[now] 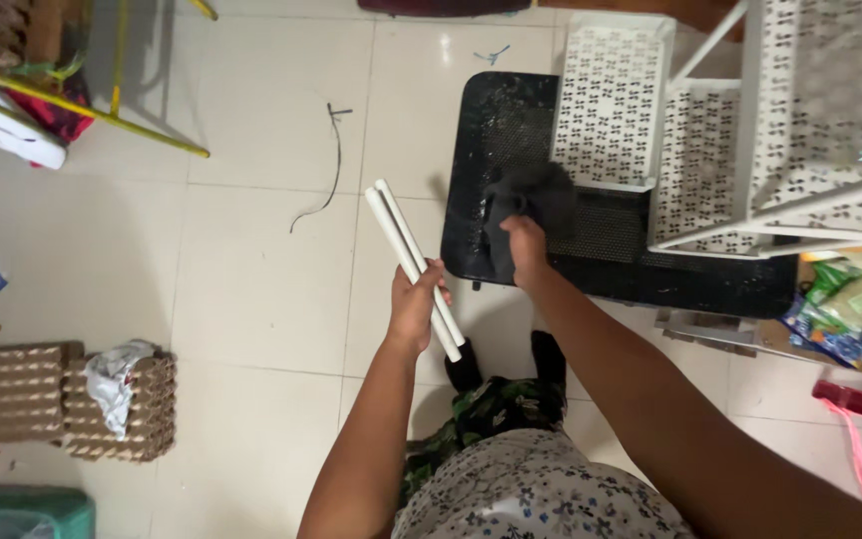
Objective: The person assembles a white plastic rack by inserting white cylindrical legs into the corners of perforated trays. They wipe the trays with a dark cloth, stack the trays, and insert legs into each tray to form a multi-tiered structure.
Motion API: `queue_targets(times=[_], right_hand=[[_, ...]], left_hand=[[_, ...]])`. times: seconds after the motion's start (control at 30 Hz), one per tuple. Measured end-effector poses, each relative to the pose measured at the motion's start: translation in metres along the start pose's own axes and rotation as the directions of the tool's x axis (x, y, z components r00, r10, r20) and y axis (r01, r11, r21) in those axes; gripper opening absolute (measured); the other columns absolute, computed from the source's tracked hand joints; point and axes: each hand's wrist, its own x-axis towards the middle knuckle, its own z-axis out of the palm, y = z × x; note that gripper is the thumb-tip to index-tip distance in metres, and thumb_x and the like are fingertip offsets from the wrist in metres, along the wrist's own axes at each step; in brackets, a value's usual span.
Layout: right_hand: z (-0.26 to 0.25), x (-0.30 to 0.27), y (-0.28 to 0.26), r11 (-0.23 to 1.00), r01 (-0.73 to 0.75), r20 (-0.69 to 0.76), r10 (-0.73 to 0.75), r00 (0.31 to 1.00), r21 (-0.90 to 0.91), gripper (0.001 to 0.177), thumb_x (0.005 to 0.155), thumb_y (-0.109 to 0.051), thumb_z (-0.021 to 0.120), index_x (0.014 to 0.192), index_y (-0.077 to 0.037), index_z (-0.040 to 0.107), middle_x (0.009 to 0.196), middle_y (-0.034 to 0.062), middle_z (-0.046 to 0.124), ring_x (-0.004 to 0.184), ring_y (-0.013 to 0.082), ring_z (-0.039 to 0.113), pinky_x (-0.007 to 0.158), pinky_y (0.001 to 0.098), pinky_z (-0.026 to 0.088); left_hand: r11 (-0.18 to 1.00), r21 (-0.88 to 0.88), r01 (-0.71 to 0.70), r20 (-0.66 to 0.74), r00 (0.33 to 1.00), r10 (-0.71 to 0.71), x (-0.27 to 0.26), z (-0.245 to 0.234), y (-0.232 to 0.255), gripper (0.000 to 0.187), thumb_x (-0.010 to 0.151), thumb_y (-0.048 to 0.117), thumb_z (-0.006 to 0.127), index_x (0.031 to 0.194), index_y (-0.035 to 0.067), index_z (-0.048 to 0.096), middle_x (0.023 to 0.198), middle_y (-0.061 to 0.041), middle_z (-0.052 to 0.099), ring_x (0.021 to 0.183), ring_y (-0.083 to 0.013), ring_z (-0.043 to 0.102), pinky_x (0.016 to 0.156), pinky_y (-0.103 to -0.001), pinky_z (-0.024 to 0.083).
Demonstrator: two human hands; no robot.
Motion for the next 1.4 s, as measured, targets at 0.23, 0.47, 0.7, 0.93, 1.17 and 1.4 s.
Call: queue_targets(times=[0.23,0.47,0.7,0.93,1.17,1.4], right_hand=[[-0.025,-0.135,-0.174,0.903,-0.045,0.347,-0.118,0.931,0.426,0.030,0.088,-0.015,0.058,0.116,-0.004,0.062,0.110,0.0108,0.068,0.101,0.0266,0.066,0.093,0.0433,0.054],[0.005,-0.246,-0.236,0.864,0.487,0.443,-0.391,0.807,-0.124,0.033,0.094,-0.016,0.074,0.115,0.007,0.064,0.130,0.0052,0.051,0.111,0.0228,0.058,0.099,0.0422,0.049],[0.017,-0.245,-0.236,0.965,0.206,0.350,-0.252,0.902,0.164,0.046,0.081,-0.014,0.077,0.121,-0.011,0.054,0.103,0.0071,0.064,0.090,0.0180,0.067,0.076,0.0388,0.058],[0.006,-0.235,-0.265,0.940,0.096,0.444,-0.242,0.863,0.326,0.030,0.100,-0.026,0.063,0.120,-0.004,0.061,0.107,0.0080,0.068,0.093,0.0185,0.068,0.083,0.0358,0.057],[0.030,-0.259,-0.267,0.032,0.976,0.596,-0.787,0.159,-0.218,0.063,0.085,-0.015,0.080,0.133,0.008,0.048,0.136,0.0309,0.041,0.125,0.0420,0.041,0.100,0.0427,0.040],[0.040,-0.197,-0.280,0.763,0.645,0.137,-0.636,0.759,-0.034,0.052,0.077,0.005,0.067,0.127,0.000,0.052,0.109,0.0080,0.060,0.100,0.0190,0.062,0.089,0.0338,0.053]], left_hand=[[0.987,0.003,0.158,0.121,0.980,-0.157,-0.025,0.039,0.030,0.038,0.095,0.042,0.061,0.117,0.011,0.054,0.073,-0.005,0.053,0.055,-0.0174,0.055,0.050,-0.033,0.051],[0.973,0.197,-0.123,0.315,0.947,0.056,-0.040,0.077,0.021,0.029,0.097,0.017,0.058,0.124,0.005,0.052,0.081,-0.006,0.058,0.058,-0.0146,0.056,0.048,-0.029,0.052],[0.903,0.410,-0.129,0.470,0.878,-0.088,-0.063,0.078,0.049,0.020,0.100,0.012,0.057,0.117,0.003,0.056,0.075,-0.009,0.063,0.056,-0.0171,0.061,0.049,-0.031,0.054],[0.968,0.238,-0.075,0.260,0.966,0.011,-0.067,0.082,0.052,0.019,0.103,0.014,0.057,0.115,0.000,0.053,0.075,-0.012,0.062,0.054,-0.0221,0.060,0.048,-0.036,0.056],[0.936,0.229,-0.267,0.503,0.856,0.121,-0.036,0.085,0.031,0.017,0.099,0.012,0.062,0.112,0.001,0.060,0.088,-0.009,0.064,0.066,-0.0160,0.065,0.054,-0.031,0.056],[0.905,0.399,-0.149,0.469,0.881,-0.061,-0.039,0.122,0.029,0.020,0.099,0.013,0.064,0.097,-0.007,0.064,0.074,-0.013,0.065,0.057,-0.0208,0.065,0.050,-0.034,0.056]])
